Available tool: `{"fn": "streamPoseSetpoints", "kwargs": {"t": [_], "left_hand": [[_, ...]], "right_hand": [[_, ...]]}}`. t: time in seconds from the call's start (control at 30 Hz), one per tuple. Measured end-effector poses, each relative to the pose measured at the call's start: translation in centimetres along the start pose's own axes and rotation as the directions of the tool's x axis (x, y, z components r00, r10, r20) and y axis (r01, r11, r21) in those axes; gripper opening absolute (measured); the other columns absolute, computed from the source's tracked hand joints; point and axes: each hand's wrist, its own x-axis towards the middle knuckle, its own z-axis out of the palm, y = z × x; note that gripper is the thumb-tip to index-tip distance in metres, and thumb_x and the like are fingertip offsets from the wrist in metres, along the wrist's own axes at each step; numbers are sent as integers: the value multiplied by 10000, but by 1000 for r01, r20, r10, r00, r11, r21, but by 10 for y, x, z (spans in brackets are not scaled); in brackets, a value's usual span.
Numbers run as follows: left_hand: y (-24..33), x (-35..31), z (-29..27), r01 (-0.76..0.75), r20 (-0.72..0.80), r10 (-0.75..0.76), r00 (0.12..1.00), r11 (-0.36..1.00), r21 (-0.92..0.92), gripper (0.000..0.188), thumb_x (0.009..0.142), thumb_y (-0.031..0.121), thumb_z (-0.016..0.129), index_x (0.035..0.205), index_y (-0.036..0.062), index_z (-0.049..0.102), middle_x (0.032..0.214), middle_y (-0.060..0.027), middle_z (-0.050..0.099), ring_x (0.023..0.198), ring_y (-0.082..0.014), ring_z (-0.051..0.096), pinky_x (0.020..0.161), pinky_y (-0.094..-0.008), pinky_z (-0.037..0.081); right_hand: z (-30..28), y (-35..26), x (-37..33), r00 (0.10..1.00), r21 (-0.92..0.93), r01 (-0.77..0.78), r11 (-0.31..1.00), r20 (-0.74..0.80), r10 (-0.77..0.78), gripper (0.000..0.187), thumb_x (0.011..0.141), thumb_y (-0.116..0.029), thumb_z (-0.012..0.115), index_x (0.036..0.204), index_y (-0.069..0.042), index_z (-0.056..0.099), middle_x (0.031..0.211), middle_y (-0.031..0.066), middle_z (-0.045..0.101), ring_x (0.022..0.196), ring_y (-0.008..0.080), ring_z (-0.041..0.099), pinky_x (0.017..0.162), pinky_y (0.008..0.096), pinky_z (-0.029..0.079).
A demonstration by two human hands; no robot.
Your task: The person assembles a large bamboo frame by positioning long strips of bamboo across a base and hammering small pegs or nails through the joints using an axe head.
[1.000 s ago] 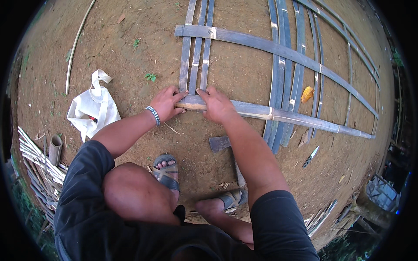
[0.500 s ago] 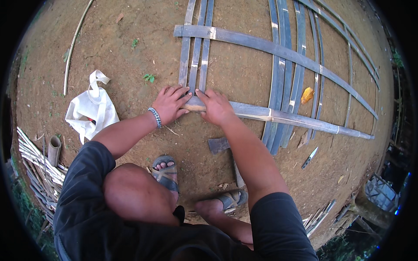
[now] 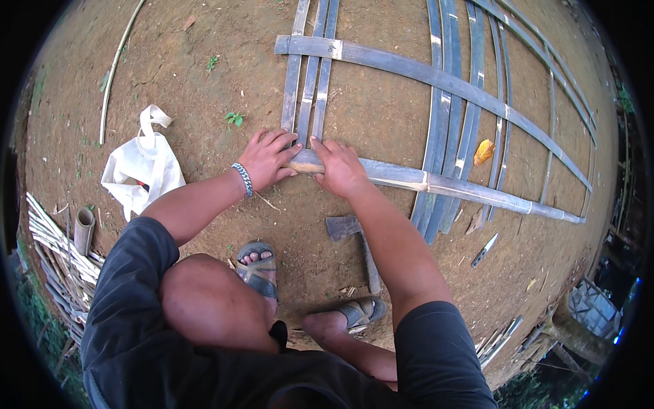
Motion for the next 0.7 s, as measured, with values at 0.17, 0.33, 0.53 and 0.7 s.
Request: {"fn": "streamPoseSetpoints", "kwargs": {"t": [0.17, 0.33, 0.53, 0.7], "left_hand": [[0, -1, 0, 5, 5, -5, 1000, 1000, 4, 630, 867, 462, 770, 1407, 161, 649, 1491, -53, 535, 1429, -258, 444, 1200, -507, 300], [0, 0, 1, 6, 12, -6, 1000, 1000, 12, 631, 869, 465, 768, 1411, 165, 648, 1496, -47, 531, 1434, -253, 439, 1200, -508, 299], [-1, 1, 0, 8, 16, -8, 1000, 1000, 26, 634, 873, 479, 763, 1416, 173, 646, 1499, -41, 528, 1440, -239, 433, 1205, -511, 290], [-1, -1, 2, 4, 2, -4, 1000, 1000, 26, 642, 872, 492, 759, 1422, 182, 640, 1503, -36, 524, 1444, -236, 430, 1207, -521, 284]], "right_hand": [[1, 1, -1, 1000, 20, 12, 1000, -5, -12, 892, 824, -265, 843, 1588, -90, 416, 1374, 151, 560, 1321, 336, 538, 1121, 487, 401], [2, 1, -1, 1000, 13, 15, 1000, -2, -15, 876, 838, -262, 832, 1589, -89, 414, 1383, 148, 544, 1335, 332, 523, 1122, 487, 396], [2, 1, -2, 1000, 3, 30, 1000, -8, -30, 856, 849, -253, 823, 1583, -84, 419, 1367, 140, 538, 1325, 333, 517, 1121, 485, 394], [4, 4, -5, 997, -56, 77, 995, -9, -78, 807, 879, -270, 791, 1571, -68, 428, 1356, 132, 539, 1326, 316, 503, 1107, 476, 398]]}}
